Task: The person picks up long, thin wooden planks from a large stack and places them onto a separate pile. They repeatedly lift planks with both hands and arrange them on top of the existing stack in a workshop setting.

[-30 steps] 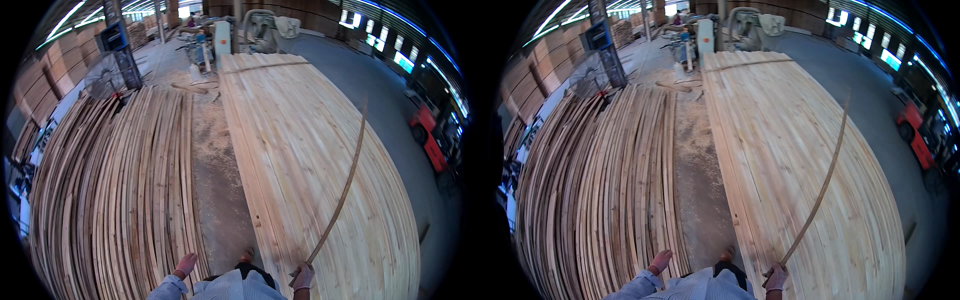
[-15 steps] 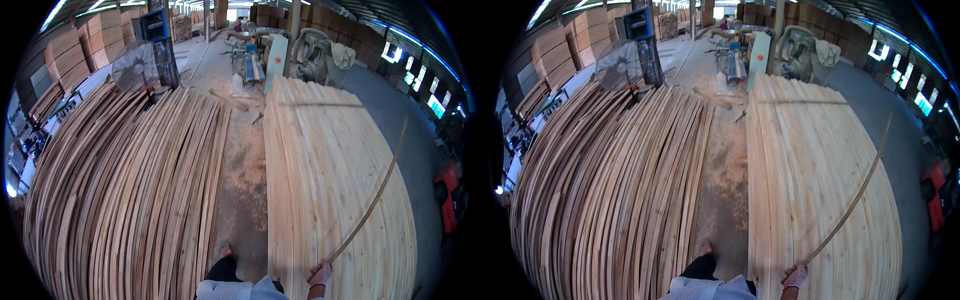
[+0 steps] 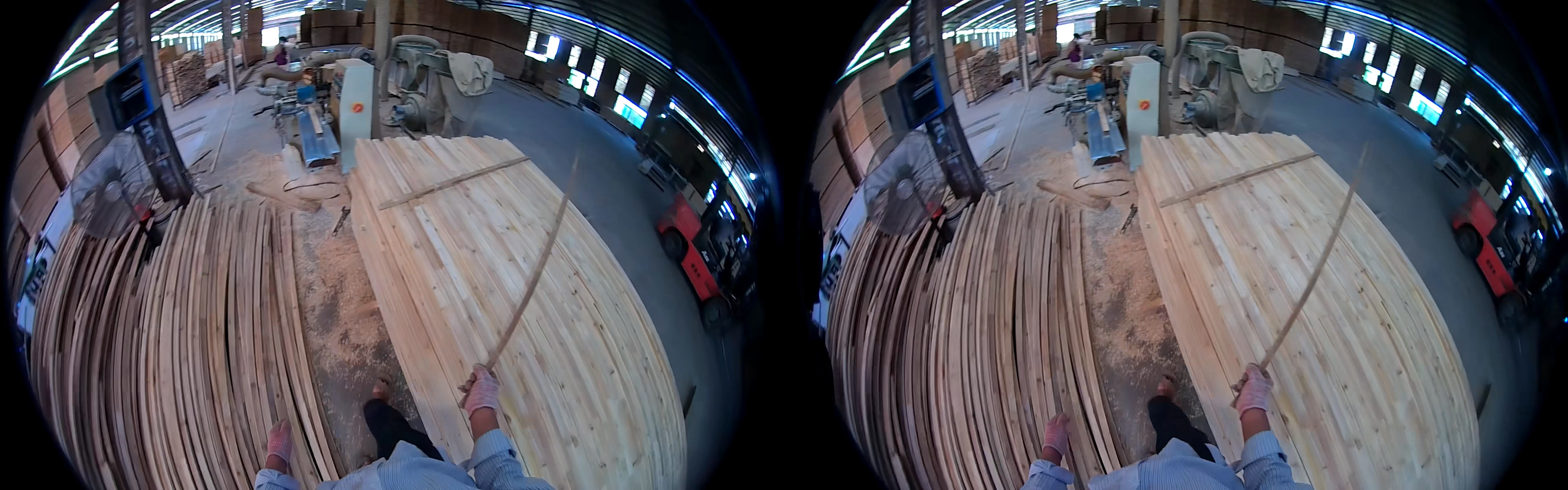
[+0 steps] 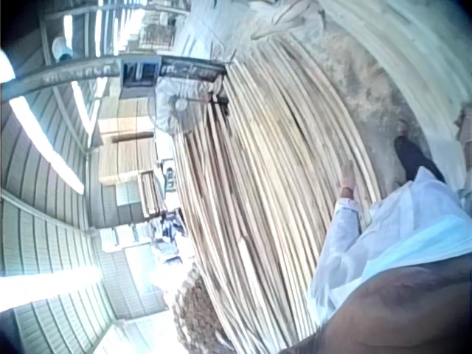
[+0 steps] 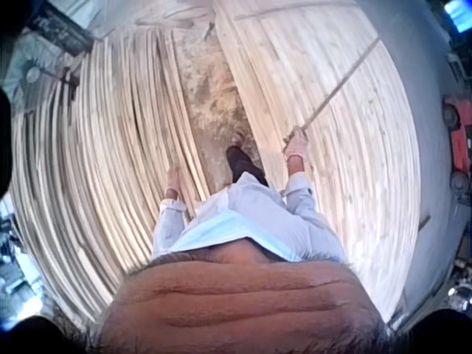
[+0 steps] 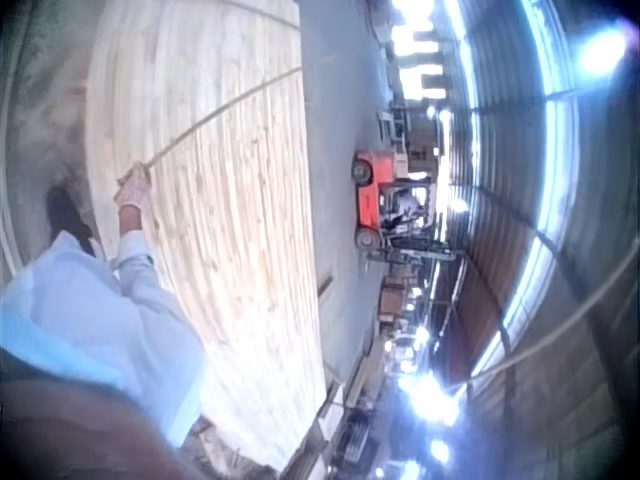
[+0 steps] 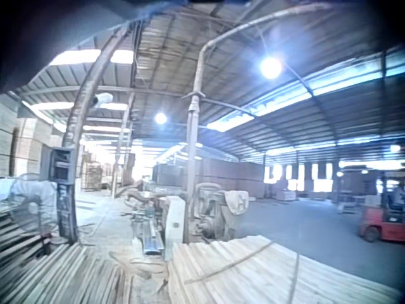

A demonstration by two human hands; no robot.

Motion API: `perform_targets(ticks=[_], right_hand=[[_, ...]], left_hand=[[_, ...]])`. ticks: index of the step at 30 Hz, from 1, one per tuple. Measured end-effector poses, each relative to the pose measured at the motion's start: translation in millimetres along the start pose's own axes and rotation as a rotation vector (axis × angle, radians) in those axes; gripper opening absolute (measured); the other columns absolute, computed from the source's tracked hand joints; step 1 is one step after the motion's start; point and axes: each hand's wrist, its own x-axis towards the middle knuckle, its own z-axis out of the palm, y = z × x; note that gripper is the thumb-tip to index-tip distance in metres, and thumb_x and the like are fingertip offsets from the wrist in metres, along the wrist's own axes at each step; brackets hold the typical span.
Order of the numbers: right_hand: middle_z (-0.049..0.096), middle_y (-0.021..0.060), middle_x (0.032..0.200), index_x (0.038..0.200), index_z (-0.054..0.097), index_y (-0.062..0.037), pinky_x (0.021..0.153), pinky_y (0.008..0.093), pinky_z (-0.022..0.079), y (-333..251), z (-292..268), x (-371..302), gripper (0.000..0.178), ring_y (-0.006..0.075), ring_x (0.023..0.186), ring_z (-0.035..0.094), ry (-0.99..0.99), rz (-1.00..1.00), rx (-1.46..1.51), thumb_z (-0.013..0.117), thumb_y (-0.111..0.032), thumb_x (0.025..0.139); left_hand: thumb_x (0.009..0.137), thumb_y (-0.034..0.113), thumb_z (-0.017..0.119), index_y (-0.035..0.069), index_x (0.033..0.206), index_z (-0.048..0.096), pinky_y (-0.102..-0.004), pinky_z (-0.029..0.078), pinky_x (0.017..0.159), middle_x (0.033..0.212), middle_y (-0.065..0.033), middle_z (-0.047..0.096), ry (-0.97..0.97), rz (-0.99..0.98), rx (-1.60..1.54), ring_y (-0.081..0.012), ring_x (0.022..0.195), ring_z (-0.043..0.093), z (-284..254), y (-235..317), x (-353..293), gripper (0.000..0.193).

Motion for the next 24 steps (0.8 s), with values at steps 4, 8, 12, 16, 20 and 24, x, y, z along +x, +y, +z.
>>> perform_targets(ticks=[4, 8, 12, 16, 20, 24], right_hand=[[0.052, -0.0001, 0.064, 0.085, 0.056, -0.0111, 0.040, 0.0324, 0.050, 3, 108, 69, 0.013, 0.0124, 0.044, 0.049, 0.001, 0.031, 0.012, 0.066, -0.017, 0.087], [0.052, 0.0022, 0.064, 0.081, 0.056, -0.0093, 0.040, 0.0336, 0.050, -18, 237, 159, 0.011, 0.0133, 0.044, 0.047, 0.025, 0.015, 0.028, 0.064, -0.016, 0.086], [0.052, 0.0037, 0.065, 0.080, 0.056, -0.0074, 0.040, 0.0355, 0.049, -38, 343, 218, 0.012, 0.0156, 0.045, 0.049, 0.015, 0.029, 0.037, 0.061, -0.017, 0.086], [0.056, 0.0072, 0.066, 0.084, 0.058, -0.0025, 0.046, 0.0411, 0.051, -36, 454, 260, 0.020, 0.0228, 0.051, 0.056, -0.072, -0.045, -0.070, 0.064, -0.021, 0.086], [0.065, 0.0211, 0.081, 0.095, 0.062, 0.0039, 0.069, 0.0486, 0.054, 34, 529, 366, 0.037, 0.0350, 0.078, 0.068, -0.054, -0.232, -0.551, 0.069, -0.031, 0.084], [0.064, 0.0163, 0.080, 0.098, 0.060, 0.0049, 0.063, 0.0434, 0.051, 34, 614, 395, 0.035, 0.0282, 0.067, 0.062, 0.136, -0.256, -0.389, 0.069, -0.026, 0.083]], left_hand=[[0.091, 0.008, 0.050, 0.005, 0.107, 0.067, -0.0428, 0.053, 0.080, 0.091, -0.0211, 0.067, -0.079, 0.260, 0.559, -0.0388, 0.089, 0.065, 26, -13, 66, 0.024], [0.092, 0.010, 0.050, 0.005, 0.107, 0.068, -0.0429, 0.052, 0.081, 0.093, -0.0207, 0.067, -0.294, -0.029, 0.316, -0.0383, 0.090, 0.065, 86, 60, 143, 0.024], [0.092, 0.011, 0.050, 0.005, 0.108, 0.068, -0.0431, 0.052, 0.083, 0.096, -0.0203, 0.067, -0.313, -0.042, 0.142, -0.0378, 0.092, 0.065, 121, 143, 218, 0.024], [0.093, 0.013, 0.051, 0.005, 0.109, 0.068, -0.0433, 0.052, 0.084, 0.098, -0.0200, 0.067, -0.278, -0.053, 0.052, -0.0373, 0.094, 0.065, 114, 181, 276, 0.025], [0.094, 0.014, 0.051, 0.005, 0.110, 0.068, -0.0435, 0.051, 0.085, 0.100, -0.0196, 0.067, -0.294, -0.062, 0.140, -0.0368, 0.096, 0.064, 73, 160, 316, 0.025], [0.095, 0.016, 0.051, 0.005, 0.111, 0.068, -0.0437, 0.051, 0.086, 0.103, -0.0193, 0.067, -0.370, -0.115, 0.231, -0.0363, 0.098, 0.064, 50, 145, 386, 0.026]])
